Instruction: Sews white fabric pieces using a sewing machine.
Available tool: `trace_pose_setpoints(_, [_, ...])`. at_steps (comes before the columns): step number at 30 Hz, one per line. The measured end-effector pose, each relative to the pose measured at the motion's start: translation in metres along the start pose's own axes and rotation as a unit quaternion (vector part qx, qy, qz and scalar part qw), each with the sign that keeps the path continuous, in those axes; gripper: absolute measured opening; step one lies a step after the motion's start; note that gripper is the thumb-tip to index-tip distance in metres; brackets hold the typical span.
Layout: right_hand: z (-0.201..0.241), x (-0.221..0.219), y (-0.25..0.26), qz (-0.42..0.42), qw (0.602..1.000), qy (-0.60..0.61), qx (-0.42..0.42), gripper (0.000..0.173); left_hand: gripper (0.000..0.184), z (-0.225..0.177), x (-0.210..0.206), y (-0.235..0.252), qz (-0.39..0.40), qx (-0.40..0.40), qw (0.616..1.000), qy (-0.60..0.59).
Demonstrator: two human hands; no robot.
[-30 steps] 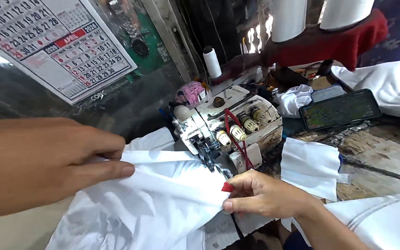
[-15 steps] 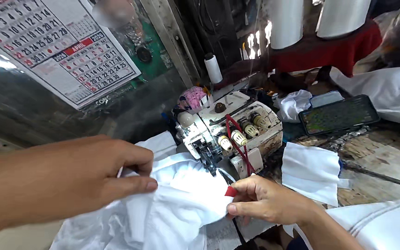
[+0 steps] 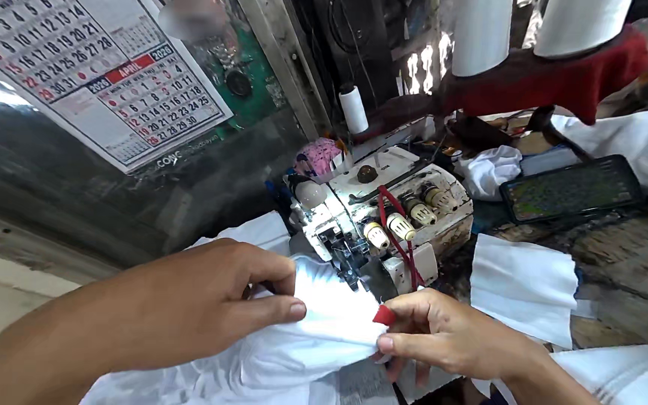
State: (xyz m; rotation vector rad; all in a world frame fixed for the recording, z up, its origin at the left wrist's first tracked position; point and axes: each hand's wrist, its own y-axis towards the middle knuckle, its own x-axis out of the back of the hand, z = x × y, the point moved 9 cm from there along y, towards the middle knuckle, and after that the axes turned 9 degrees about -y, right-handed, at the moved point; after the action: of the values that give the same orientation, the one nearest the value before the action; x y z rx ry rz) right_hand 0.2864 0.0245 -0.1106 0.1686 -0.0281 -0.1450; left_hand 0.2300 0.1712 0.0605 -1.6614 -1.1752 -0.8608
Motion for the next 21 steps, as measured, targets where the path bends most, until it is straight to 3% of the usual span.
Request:
trace_pose_setpoints(3, [-0.001, -0.001, 0.000, -0.038, 0.999, -0.024, -0.018, 0.026, 0.025, 0.033, -0.006, -0.009, -0.019, 0.032, 0.999, 0.004])
trace_pose_setpoints(5, [0.004, -0.005, 0.004, -0.083, 0.991, -0.105, -0.009, 0.028, 0.028, 0.076, -0.019, -0.027, -0.087, 0.054, 0.995, -0.010])
trace_pose_setpoints(8, [0.004, -0.030, 0.020, -0.059, 0.958, -0.278, -0.039, 0.057, 0.033, 0.114, -0.034, -0.050, -0.221, 0.024, 0.974, -0.045])
trace_pose_setpoints(10, [0.001, -0.042, 0.037, -0.022, 0.936, -0.342, -0.080, 0.071, 0.028, 0.101, -0.029, -0.060, -0.257, -0.014, 0.962, -0.087])
trace_pose_setpoints(13, [0.003, -0.051, 0.039, -0.003, 0.943, -0.329, -0.051, 0.058, 0.024, 0.069, -0.010, -0.079, -0.267, -0.021, 0.956, -0.122])
trace_pose_setpoints(15, [0.004, -0.054, 0.018, -0.002, 0.969, -0.246, 0.011, 0.048, 0.025, 0.050, -0.022, -0.081, -0.197, -0.026, 0.968, -0.155])
trace_pose_setpoints(17, [-0.001, -0.028, -0.012, -0.105, 0.983, -0.152, 0.011, 0.028, 0.028, 0.025, -0.056, -0.064, -0.115, -0.063, 0.969, -0.208])
trace_pose_setpoints(19, [-0.011, 0.016, -0.036, -0.259, 0.955, -0.136, -0.054, 0.020, 0.028, 0.010, -0.096, -0.035, -0.089, -0.087, 0.963, -0.239])
trace_pose_setpoints(21, [-0.012, 0.023, -0.046, -0.278, 0.944, -0.161, -0.078, 0.022, 0.030, 0.011, -0.114, -0.022, -0.114, -0.086, 0.961, -0.236])
